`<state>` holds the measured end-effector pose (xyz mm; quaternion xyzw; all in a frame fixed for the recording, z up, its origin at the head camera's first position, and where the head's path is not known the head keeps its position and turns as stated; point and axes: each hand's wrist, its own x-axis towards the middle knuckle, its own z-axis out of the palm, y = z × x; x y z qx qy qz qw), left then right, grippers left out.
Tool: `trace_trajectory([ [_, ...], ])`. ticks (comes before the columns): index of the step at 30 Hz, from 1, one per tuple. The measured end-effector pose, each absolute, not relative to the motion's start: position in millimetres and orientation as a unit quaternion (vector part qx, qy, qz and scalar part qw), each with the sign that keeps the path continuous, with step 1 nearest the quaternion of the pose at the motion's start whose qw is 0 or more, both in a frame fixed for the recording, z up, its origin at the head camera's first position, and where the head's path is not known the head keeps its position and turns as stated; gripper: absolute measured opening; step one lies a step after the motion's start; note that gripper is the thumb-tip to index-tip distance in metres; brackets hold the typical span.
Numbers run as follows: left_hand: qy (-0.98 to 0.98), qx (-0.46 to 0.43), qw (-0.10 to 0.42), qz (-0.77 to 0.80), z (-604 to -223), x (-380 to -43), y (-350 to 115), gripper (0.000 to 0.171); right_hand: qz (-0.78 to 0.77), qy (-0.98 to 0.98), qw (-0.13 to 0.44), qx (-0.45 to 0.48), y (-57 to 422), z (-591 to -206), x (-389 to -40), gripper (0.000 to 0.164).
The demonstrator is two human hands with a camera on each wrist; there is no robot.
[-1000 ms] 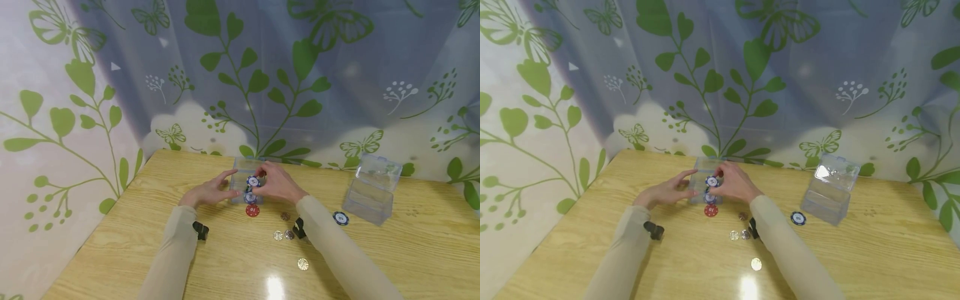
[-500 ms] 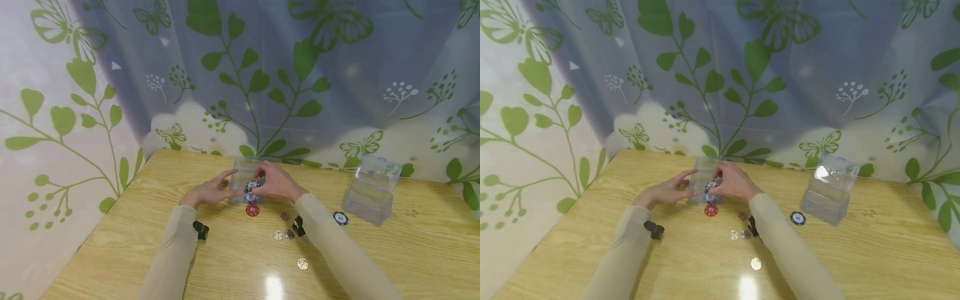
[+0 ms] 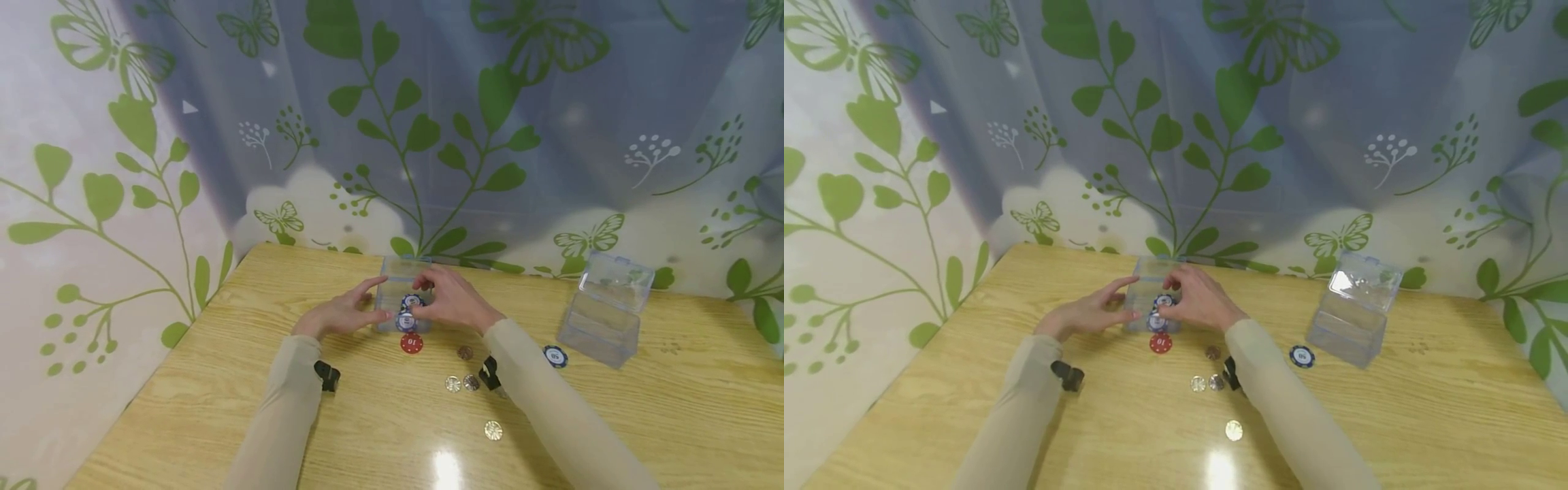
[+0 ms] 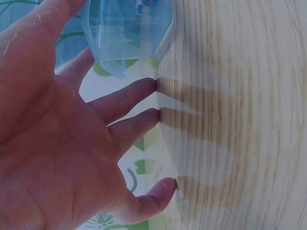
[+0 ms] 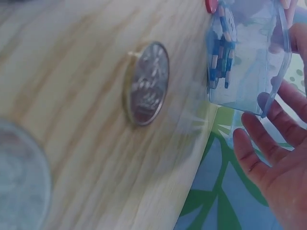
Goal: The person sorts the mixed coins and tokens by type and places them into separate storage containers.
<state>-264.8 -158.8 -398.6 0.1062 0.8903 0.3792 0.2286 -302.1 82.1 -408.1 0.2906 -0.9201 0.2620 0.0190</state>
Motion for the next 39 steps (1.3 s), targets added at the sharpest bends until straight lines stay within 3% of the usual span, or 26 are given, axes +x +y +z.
trace_trajectory([
  [20,0.886,0.128,0.221,0.387,-400,-269,-157,0.077,0.296,-0.893,0.031,0.338,120,-391,-272,0.033],
  [39,0.883,0.117,0.212,0.403,-405,-266,-161,0.076,0.24,-0.89,-0.092,0.375,106,-402,-244,0.028],
])
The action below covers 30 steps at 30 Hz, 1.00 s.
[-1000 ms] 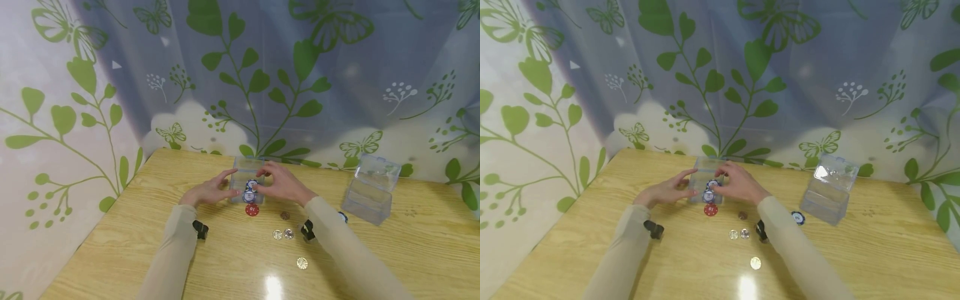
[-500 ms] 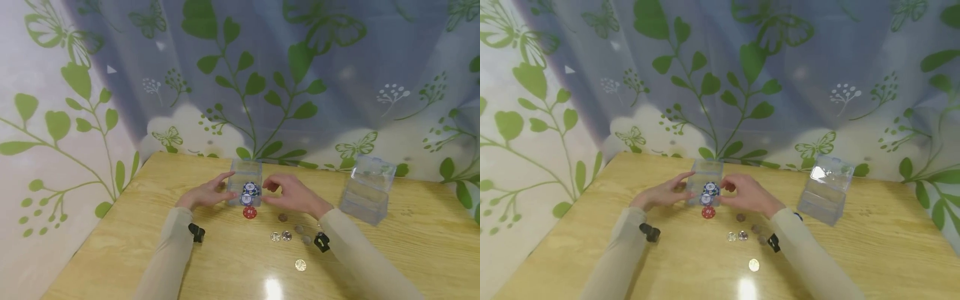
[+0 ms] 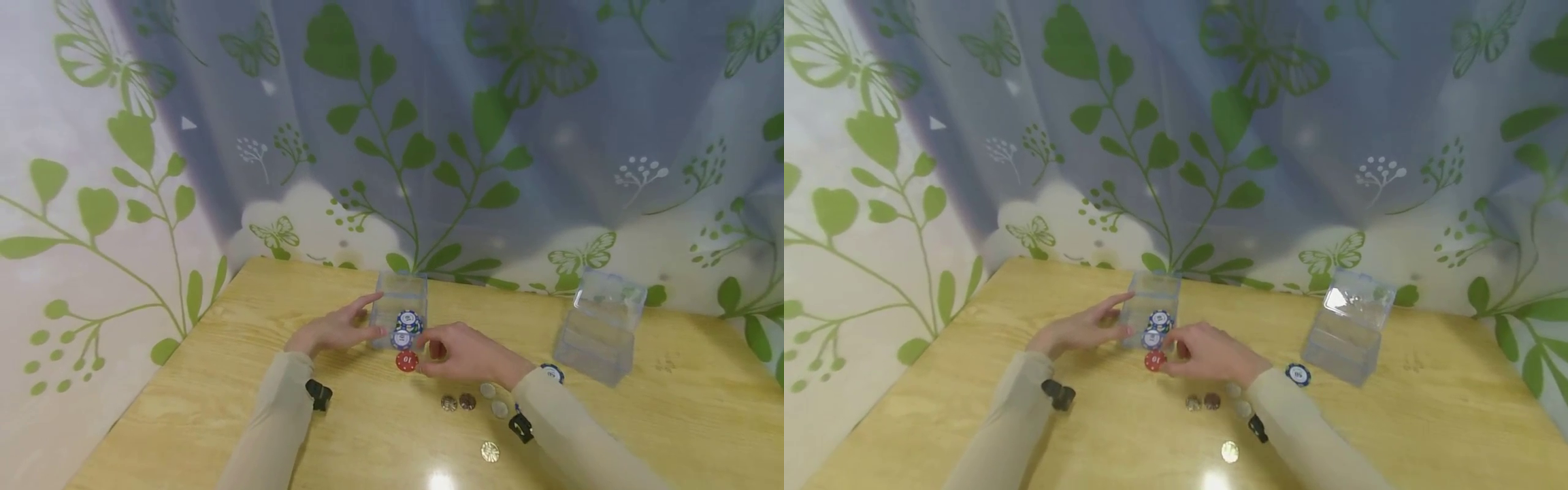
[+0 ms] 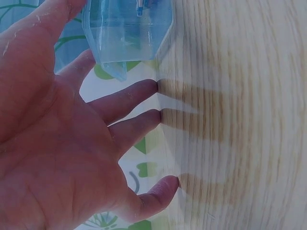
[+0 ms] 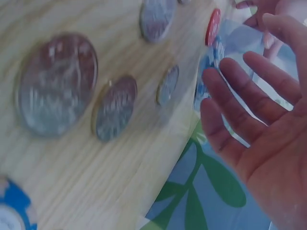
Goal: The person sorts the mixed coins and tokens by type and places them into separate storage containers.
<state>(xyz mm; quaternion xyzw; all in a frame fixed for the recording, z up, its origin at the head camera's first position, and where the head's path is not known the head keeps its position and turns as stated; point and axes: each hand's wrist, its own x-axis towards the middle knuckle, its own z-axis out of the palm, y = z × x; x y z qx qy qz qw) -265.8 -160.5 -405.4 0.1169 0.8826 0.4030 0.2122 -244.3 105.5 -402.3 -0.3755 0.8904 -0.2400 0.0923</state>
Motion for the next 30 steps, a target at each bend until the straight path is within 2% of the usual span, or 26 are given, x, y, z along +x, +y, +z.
trace_trajectory([
  [6,0.885,0.126,0.211,0.395,-410.0,-262.8,-160.0,0.077,-0.231,0.883,0.143,-0.383,100.5,-412.3,-238.1,0.042],
  [16,0.893,0.128,0.201,0.383,-405.8,-266.9,-161.3,0.078,-0.175,0.893,0.135,-0.392,98.3,-409.9,-241.0,0.051],
  [21,0.89,0.126,0.206,0.386,-404.0,-266.7,-161.1,0.08,-0.171,0.892,0.153,-0.389,99.2,-410.0,-241.3,0.047],
  [30,0.891,0.125,0.209,0.384,-403.4,-265.0,-160.2,0.074,-0.189,0.886,0.174,-0.386,98.9,-406.6,-240.4,0.032],
])
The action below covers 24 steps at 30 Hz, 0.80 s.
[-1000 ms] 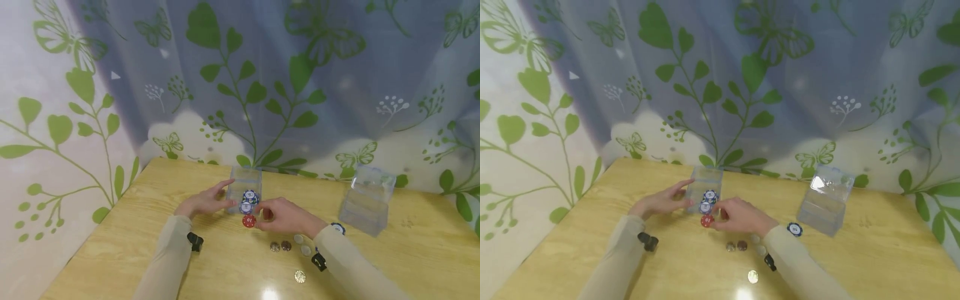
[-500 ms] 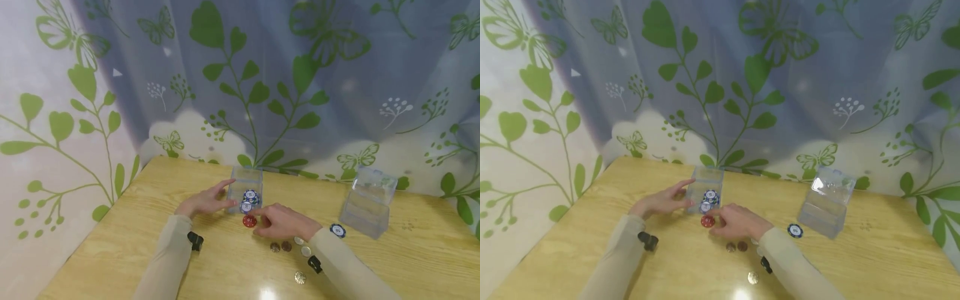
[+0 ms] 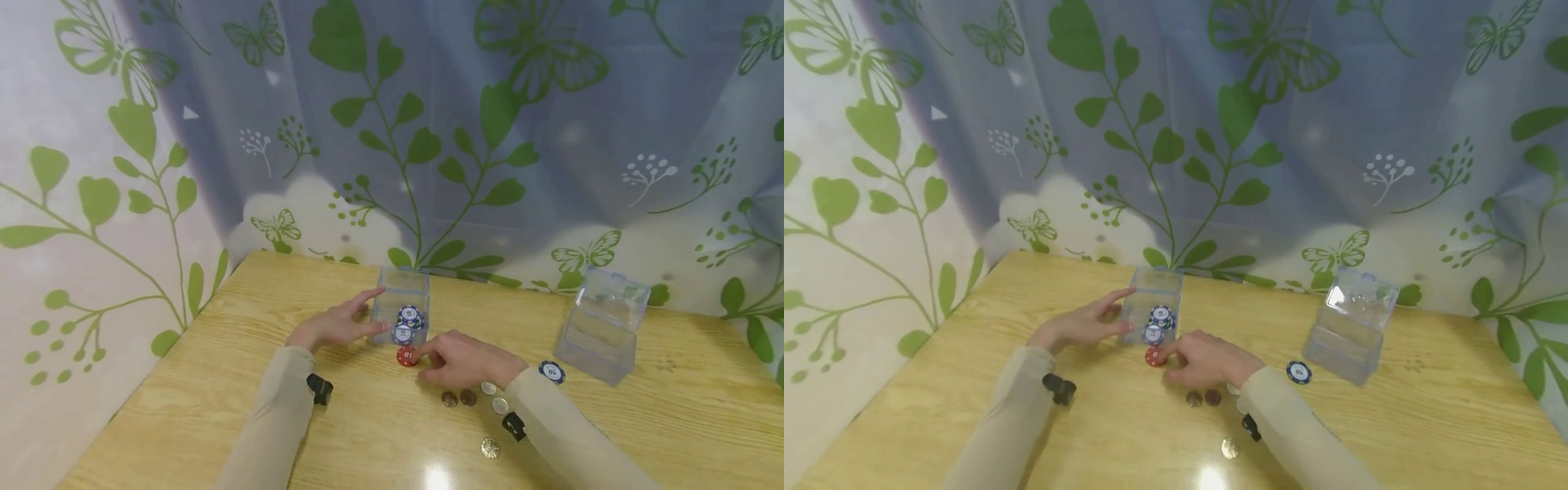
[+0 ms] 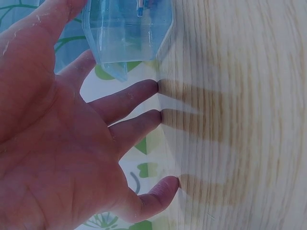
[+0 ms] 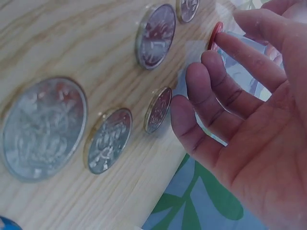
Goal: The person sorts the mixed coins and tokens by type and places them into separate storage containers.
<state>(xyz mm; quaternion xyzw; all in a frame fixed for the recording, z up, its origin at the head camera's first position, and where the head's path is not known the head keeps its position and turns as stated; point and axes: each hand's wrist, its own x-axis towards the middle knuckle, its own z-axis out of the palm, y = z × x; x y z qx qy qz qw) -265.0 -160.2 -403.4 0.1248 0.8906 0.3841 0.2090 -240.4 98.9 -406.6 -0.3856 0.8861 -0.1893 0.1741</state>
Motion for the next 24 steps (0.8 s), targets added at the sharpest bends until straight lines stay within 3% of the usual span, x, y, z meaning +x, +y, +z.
trace_trajectory([
  [8,0.895,0.123,0.209,0.374,-400.9,-263.3,-160.3,0.074,-0.186,0.885,0.162,-0.394,94.1,-409.5,-239.6,0.014],
  [19,0.896,0.126,0.208,0.371,-402.3,-264.1,-159.5,0.074,-0.208,0.88,0.179,-0.388,99.6,-407.3,-236.4,0.005],
  [24,0.894,0.128,0.207,0.375,-402.5,-264.4,-160.0,0.073,-0.209,0.888,0.133,-0.388,102.3,-416.2,-237.7,0.025],
])
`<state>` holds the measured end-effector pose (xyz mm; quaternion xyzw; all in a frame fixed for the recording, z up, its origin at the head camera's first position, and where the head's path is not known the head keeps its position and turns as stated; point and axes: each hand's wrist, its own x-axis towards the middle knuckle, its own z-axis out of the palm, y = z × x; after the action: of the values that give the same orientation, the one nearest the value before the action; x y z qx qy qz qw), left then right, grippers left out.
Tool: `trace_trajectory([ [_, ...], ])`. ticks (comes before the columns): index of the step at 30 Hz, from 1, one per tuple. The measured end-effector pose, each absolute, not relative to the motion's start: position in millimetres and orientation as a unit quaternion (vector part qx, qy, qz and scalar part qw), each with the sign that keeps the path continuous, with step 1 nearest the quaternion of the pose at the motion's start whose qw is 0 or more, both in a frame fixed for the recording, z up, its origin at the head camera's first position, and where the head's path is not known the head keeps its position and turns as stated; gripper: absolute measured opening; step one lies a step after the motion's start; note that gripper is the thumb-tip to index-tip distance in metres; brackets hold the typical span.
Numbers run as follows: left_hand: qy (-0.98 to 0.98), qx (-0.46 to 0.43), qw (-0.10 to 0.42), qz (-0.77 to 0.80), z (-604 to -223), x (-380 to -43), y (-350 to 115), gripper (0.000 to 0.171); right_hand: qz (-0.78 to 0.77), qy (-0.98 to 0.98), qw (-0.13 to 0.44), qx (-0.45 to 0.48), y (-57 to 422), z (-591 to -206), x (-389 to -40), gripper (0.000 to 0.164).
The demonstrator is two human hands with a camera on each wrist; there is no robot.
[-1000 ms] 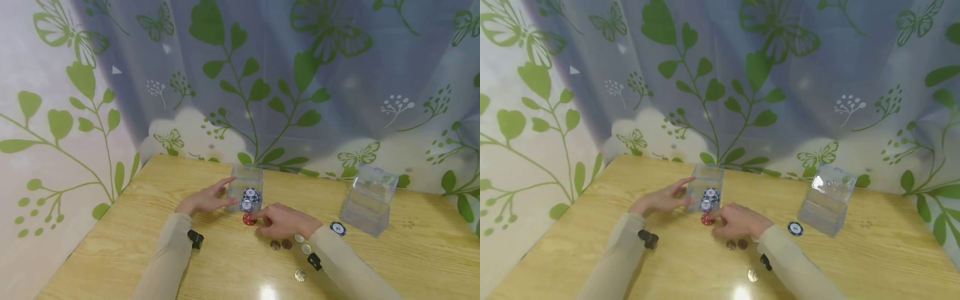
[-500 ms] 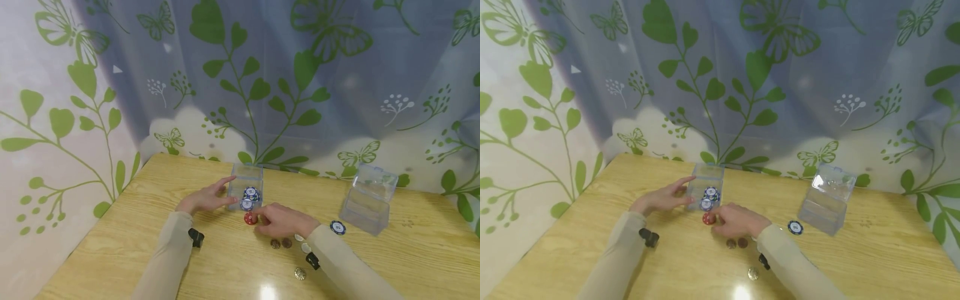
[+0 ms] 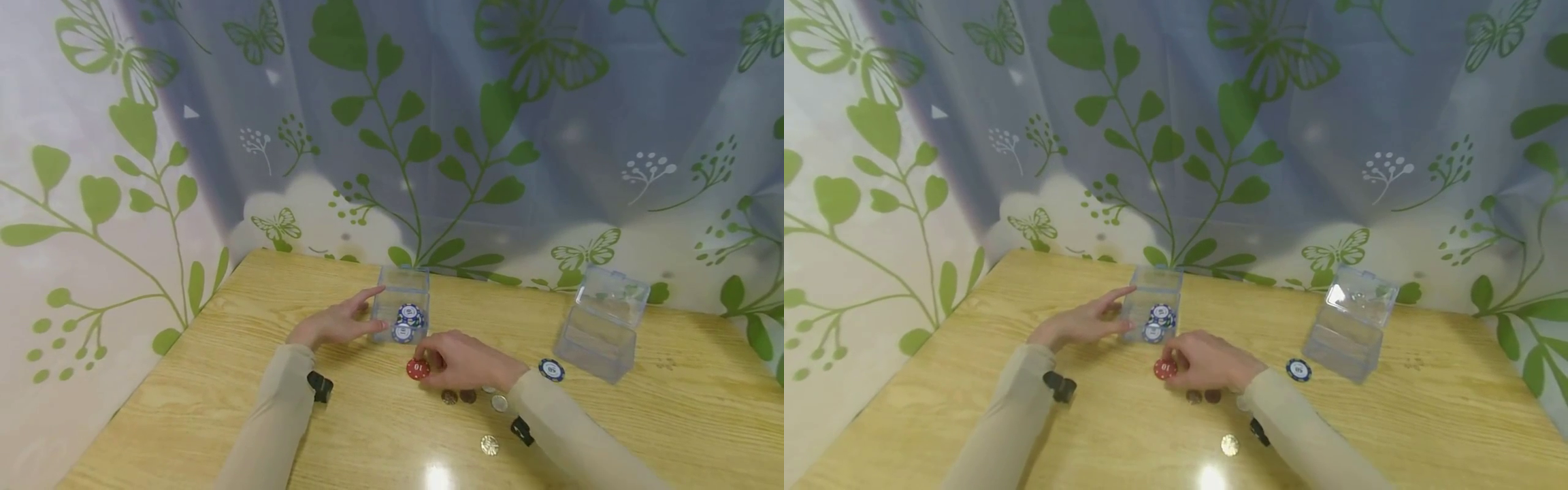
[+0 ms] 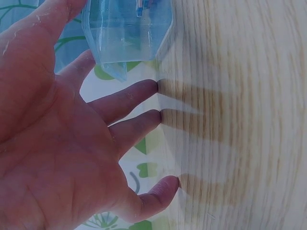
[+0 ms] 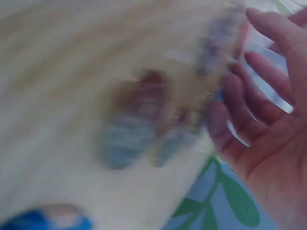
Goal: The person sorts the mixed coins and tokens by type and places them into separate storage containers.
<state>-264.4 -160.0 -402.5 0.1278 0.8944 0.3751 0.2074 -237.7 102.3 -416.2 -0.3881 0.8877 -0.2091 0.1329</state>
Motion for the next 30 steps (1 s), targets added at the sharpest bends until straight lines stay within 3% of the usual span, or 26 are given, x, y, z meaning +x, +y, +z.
trace_trajectory([
  [6,0.894,0.131,0.207,0.375,-402,-265,-160,0.073,-0.22,0.886,0.113,-0.391,107,-425,-242,0.041],
  [18,0.888,0.124,0.212,0.388,-404,-265,-161,0.074,-0.225,0.887,0.095,-0.392,100,-426,-241,0.023],
  [30,0.891,0.127,0.208,0.382,-404,-265,-162,0.075,-0.232,0.896,0.089,-0.368,100,-425,-238,0.027],
])
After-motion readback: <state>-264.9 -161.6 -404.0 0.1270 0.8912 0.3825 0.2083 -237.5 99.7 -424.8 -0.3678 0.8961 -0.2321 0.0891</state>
